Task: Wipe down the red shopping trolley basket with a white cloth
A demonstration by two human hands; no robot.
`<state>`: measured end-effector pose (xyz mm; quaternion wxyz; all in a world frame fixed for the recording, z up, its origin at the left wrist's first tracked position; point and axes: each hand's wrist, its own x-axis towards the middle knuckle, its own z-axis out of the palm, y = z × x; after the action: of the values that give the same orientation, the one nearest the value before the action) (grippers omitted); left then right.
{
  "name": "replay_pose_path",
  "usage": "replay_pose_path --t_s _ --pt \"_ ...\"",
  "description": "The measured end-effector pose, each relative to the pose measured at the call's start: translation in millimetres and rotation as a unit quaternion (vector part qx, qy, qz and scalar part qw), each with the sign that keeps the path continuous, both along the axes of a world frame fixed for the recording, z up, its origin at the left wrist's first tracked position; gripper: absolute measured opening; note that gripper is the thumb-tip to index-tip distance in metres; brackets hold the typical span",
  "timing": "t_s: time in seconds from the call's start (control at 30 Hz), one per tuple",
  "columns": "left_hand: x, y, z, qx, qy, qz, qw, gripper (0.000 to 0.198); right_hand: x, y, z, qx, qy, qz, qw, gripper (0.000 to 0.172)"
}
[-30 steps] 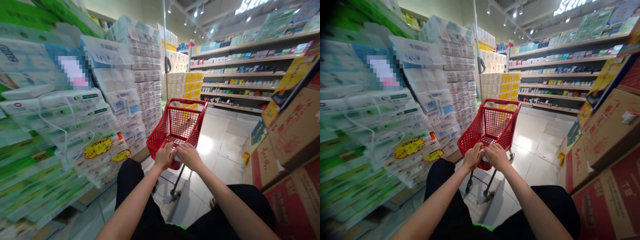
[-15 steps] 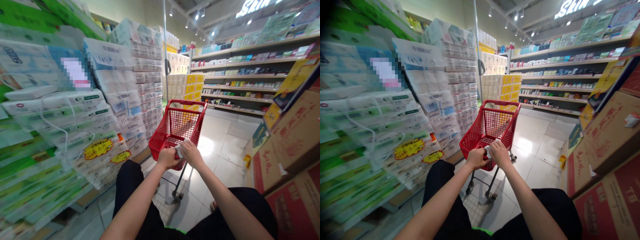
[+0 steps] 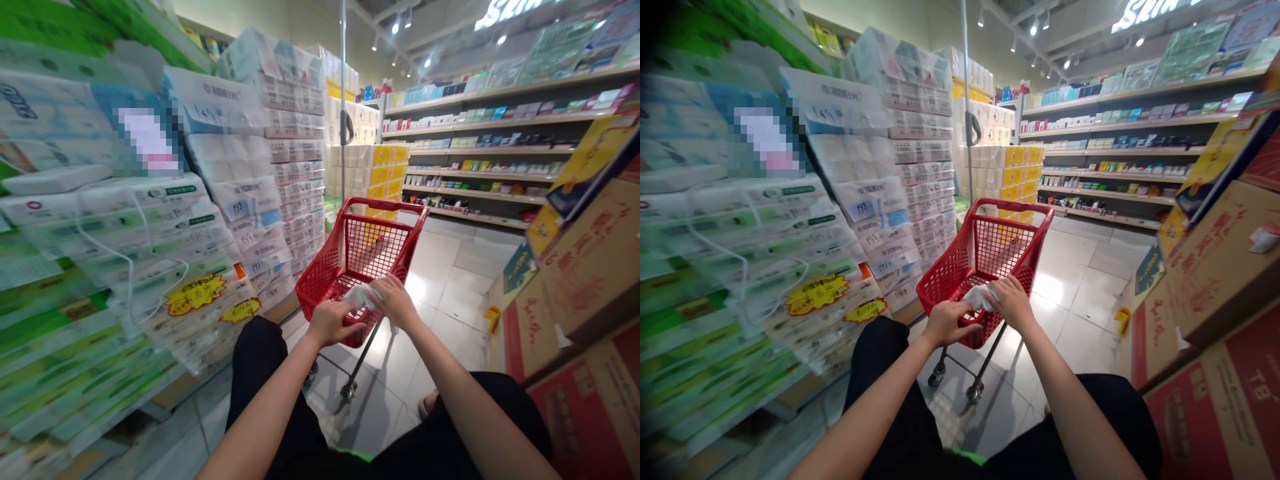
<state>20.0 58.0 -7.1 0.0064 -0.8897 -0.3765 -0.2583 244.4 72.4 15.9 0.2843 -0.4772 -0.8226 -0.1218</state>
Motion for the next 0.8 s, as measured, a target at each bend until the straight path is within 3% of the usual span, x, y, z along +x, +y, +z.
replay_pose_path --t_s 0.17,0.5,0.7,0.8 --pt "-4.9 5.4 3.6 -0.008 0.006 0.001 1.000 0.051 11.7 23.4 3.5 0.002 0.006 -0.067 0.998 0.032" --pt "-43.0 23.0 22.7 -0.043 0.034 0.029 0.998 0.035 -43.8 8.4 -0.2 0.030 0.016 -0.114 0.993 0.030" --pt "-20.1 24.2 9.9 -0.068 0.022 0.103 0.992 0.032 -50.7 -3.0 0.8 0.052 0.001 -0.131 0.990 0.025" --pt "-13.3 29.7 1.1 -0.062 0.018 0.129 0.990 0.031 -63.0 -11.8 -1.5 0.061 -0.018 -0.109 0.992 0.022"
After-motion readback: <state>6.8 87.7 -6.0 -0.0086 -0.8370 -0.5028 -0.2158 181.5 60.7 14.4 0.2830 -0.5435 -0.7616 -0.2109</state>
